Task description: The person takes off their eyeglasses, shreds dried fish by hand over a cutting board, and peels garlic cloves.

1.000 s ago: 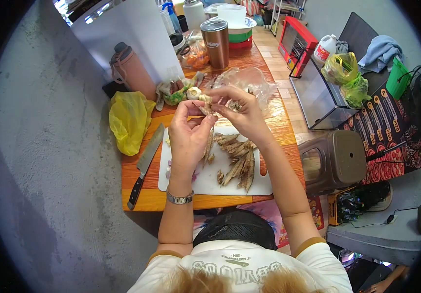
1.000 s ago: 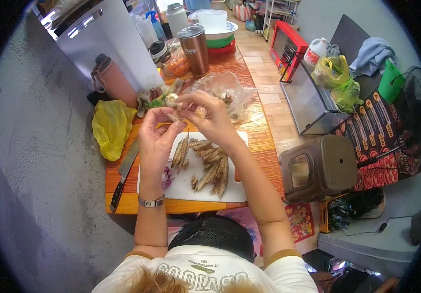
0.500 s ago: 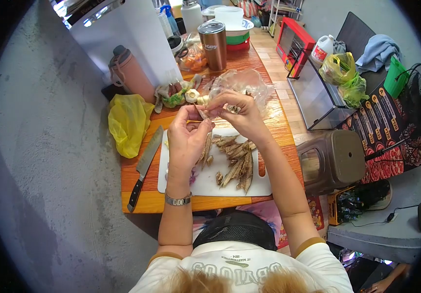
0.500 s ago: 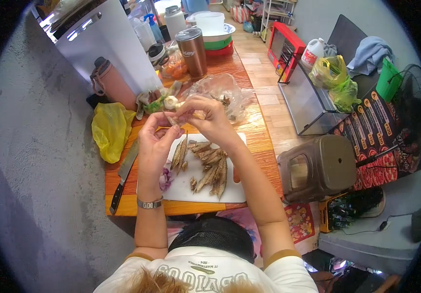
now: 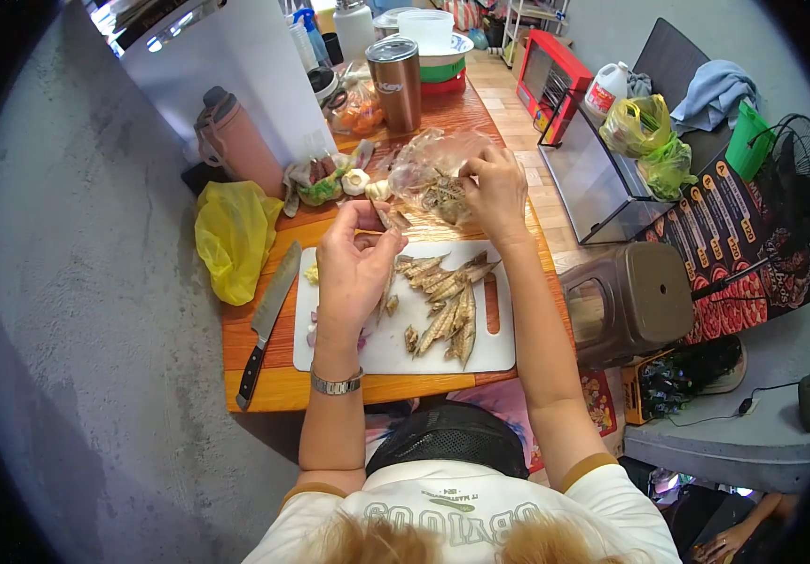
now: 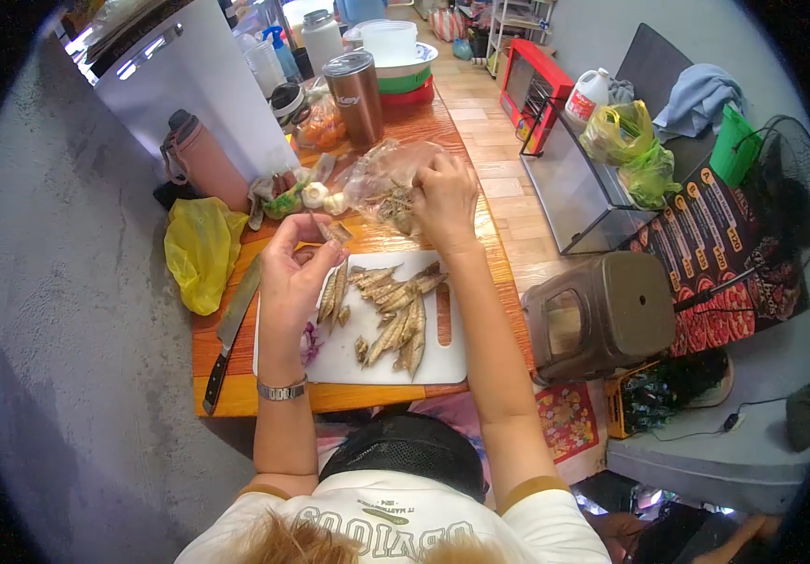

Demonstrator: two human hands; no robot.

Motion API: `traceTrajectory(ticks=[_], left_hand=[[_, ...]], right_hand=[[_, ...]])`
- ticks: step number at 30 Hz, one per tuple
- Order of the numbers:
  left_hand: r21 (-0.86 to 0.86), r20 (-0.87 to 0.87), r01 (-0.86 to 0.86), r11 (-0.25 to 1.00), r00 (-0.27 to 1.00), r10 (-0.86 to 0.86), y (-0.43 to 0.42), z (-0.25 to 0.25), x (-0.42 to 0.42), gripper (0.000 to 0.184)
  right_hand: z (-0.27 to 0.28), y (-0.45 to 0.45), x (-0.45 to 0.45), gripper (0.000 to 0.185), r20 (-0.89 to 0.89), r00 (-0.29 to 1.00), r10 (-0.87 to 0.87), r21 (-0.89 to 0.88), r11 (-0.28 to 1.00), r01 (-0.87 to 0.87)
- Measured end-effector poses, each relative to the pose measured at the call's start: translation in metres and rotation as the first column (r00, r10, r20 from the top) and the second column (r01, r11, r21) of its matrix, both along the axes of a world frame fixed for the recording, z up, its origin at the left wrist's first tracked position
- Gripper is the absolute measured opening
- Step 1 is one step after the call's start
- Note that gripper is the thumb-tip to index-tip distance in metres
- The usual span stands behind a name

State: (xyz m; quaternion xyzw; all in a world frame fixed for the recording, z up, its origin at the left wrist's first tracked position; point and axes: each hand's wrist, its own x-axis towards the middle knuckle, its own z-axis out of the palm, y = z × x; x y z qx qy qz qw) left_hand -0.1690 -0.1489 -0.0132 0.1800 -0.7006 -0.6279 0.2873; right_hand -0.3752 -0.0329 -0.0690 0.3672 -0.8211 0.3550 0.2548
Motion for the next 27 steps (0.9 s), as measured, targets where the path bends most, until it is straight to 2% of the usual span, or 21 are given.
traceTrajectory(ticks=[3,9,15,19,24,27], left_hand=[[0.008,-0.010,0.023,1.000,1.000,-0.023,-0.001,0.002,0.003,0.022],[0.046,-0.031,0.008,0.999,0.999,-0.006,0.003,0.008,0.008,0.020],[0.045,-0.037,0.012,0.999,0.999,-0.010,-0.001,0.009,0.005,0.019],[0.048,-0.031,0.019,0.999,0.999,-0.018,-0.002,0.006,0.005,0.020],[0.074,-0.022,0.018,0.997,1.000,-0.017,-0.004,0.009,0.003,0.020],[0.090,-0.024,0.020,0.996,1.000,-0.017,-0.003,0.008,0.004,0.021]], right_hand=[[-0.003,0.007,-0.003,0.005,-0.038,0.998,-0.053,0.145,0.988,0.058],[-0.004,0.025,-0.008,0.011,-0.047,0.996,-0.078,0.211,0.974,0.086],[0.025,0.033,0.000,0.012,-0.122,0.987,-0.100,0.246,0.961,0.128],[0.039,0.041,0.006,0.010,-0.045,0.996,-0.075,0.333,0.939,0.086],[0.044,0.050,0.000,0.010,-0.028,0.999,-0.042,0.259,0.965,0.047],[0.049,0.049,0.002,0.009,0.043,0.998,0.040,0.091,0.995,-0.044]])
